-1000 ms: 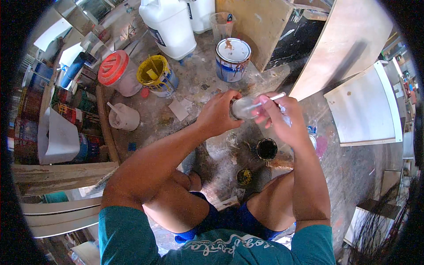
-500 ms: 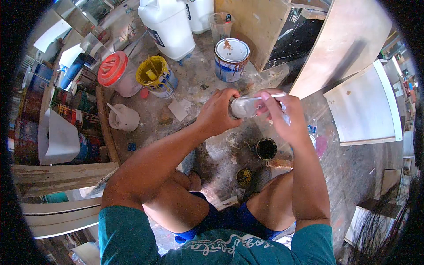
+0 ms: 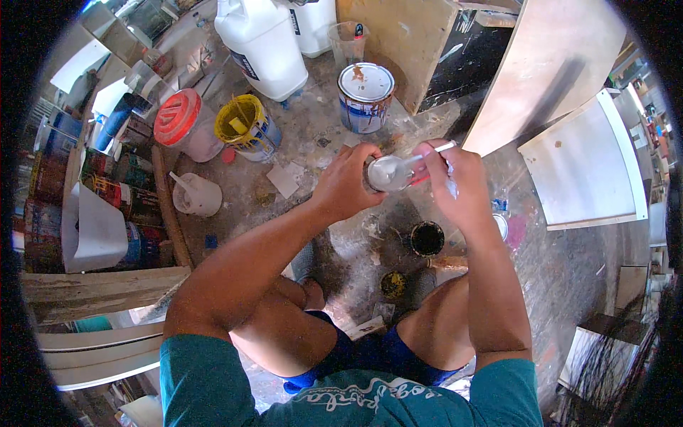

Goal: The person pours paint from a can into a container, stirs the mixture using a stick, and folds a strip of paper by hand.

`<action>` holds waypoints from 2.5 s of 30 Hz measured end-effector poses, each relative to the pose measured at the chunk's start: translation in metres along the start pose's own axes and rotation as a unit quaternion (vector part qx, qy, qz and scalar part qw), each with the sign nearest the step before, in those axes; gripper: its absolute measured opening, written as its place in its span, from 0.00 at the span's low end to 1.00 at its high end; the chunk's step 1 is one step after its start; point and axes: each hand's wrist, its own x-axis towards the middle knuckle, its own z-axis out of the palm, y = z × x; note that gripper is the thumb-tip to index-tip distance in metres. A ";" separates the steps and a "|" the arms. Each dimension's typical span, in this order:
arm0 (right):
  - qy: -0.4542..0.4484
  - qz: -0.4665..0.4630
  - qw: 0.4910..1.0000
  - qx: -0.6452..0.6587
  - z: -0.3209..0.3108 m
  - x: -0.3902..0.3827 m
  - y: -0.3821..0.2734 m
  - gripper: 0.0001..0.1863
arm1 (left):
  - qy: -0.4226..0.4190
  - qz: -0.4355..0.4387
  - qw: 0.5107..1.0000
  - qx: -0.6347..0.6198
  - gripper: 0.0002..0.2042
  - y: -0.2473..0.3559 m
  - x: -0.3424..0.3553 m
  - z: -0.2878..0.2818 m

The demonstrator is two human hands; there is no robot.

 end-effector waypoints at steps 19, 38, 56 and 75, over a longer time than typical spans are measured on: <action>-0.037 0.022 0.990 0.131 -0.002 -0.003 -0.018 0.13 | -0.024 -0.039 0.999 0.001 0.34 -0.003 0.001 -0.002; -0.062 -0.007 0.986 0.157 0.033 0.008 -0.010 0.13 | 0.025 -0.088 0.994 0.062 0.34 -0.028 0.003 -0.023; -0.070 -0.063 0.981 0.168 0.059 0.015 0.005 0.13 | -0.243 -0.217 0.899 0.294 0.27 -0.157 -0.021 -0.109; -0.056 -0.035 0.961 0.267 0.052 0.018 -0.007 0.18 | -0.259 -0.208 0.902 0.277 0.16 -0.165 -0.048 -0.131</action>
